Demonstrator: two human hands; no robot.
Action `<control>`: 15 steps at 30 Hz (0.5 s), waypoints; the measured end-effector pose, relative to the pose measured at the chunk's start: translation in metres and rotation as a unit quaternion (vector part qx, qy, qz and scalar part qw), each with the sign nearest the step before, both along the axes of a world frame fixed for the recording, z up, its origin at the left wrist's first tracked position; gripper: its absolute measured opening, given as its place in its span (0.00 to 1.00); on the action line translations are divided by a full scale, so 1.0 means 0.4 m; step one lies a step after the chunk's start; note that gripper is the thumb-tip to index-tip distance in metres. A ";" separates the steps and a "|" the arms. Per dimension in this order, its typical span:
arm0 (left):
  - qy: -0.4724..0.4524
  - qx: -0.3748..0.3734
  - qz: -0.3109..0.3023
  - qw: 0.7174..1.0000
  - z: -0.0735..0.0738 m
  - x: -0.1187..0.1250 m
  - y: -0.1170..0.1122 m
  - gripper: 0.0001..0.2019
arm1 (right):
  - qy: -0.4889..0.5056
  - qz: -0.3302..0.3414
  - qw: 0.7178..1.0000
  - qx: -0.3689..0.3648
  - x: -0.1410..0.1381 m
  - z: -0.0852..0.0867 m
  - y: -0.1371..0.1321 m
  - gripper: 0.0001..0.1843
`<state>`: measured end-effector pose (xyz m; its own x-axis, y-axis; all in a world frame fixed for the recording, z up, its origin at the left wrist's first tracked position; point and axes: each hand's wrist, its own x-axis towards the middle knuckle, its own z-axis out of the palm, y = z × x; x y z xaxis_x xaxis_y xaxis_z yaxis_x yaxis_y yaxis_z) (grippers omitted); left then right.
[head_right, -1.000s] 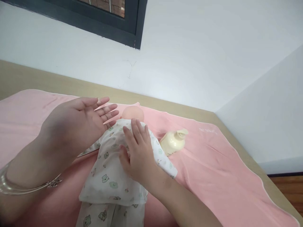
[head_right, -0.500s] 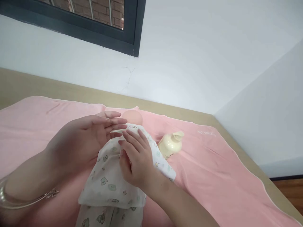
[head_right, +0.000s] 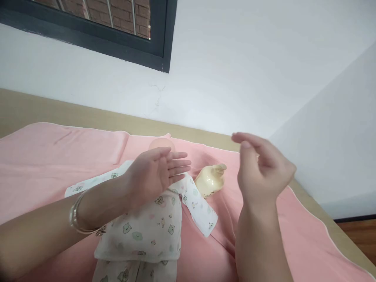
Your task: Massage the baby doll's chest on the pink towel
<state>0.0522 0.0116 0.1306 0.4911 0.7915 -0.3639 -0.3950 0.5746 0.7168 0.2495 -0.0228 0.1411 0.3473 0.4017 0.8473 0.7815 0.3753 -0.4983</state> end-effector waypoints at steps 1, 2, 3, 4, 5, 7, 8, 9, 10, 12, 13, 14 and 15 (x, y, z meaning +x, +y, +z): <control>-0.014 -0.015 -0.024 1.000 0.000 0.017 0.002 0.23 | 0.049 -0.011 0.999 -0.004 0.016 -0.002 0.016 0.12; -0.027 -0.034 -0.046 0.998 0.000 0.033 0.003 0.26 | 0.085 -0.017 0.996 -0.019 0.029 -0.008 0.034 0.12; -0.039 -0.054 -0.068 0.995 0.001 0.048 0.004 0.28 | 0.101 -0.020 0.994 -0.043 0.038 -0.016 0.051 0.12; -0.050 -0.072 -0.088 0.992 0.002 0.063 0.005 0.30 | 0.098 -0.021 0.992 -0.074 0.044 -0.025 0.066 0.12; -0.062 -0.086 -0.105 0.989 0.003 0.075 0.005 0.31 | 0.078 -0.019 0.991 -0.107 0.046 -0.034 0.079 0.13; -0.089 -0.096 -0.122 0.984 0.005 0.096 0.004 0.33 | 0.013 -0.010 0.986 -0.166 0.043 -0.049 0.097 0.15; -0.099 -0.097 -0.120 0.983 0.007 0.104 0.003 0.33 | -0.016 -0.001 0.980 -0.197 0.038 -0.055 0.103 0.16; -0.105 -0.098 -0.113 0.983 0.009 0.110 0.003 0.34 | -0.035 0.008 0.973 -0.230 0.032 -0.060 0.107 0.18; -0.110 -0.098 -0.102 0.984 0.011 0.114 0.003 0.35 | -0.047 0.019 0.962 -0.268 0.026 -0.063 0.110 0.20; -0.112 -0.100 -0.077 0.986 0.014 0.116 0.005 0.34 | -0.057 0.055 0.932 -0.354 0.018 -0.064 0.112 0.24; -0.110 -0.102 -0.069 0.986 0.014 0.114 0.006 0.34 | -0.063 0.081 0.914 -0.392 0.016 -0.062 0.113 0.25; -0.107 -0.104 -0.068 0.987 0.014 0.109 0.005 0.34 | -0.070 0.108 0.897 -0.424 0.016 -0.060 0.112 0.26; -0.103 -0.103 -0.072 0.987 0.012 0.102 0.004 0.34 | -0.078 0.132 0.880 -0.450 0.017 -0.057 0.111 0.26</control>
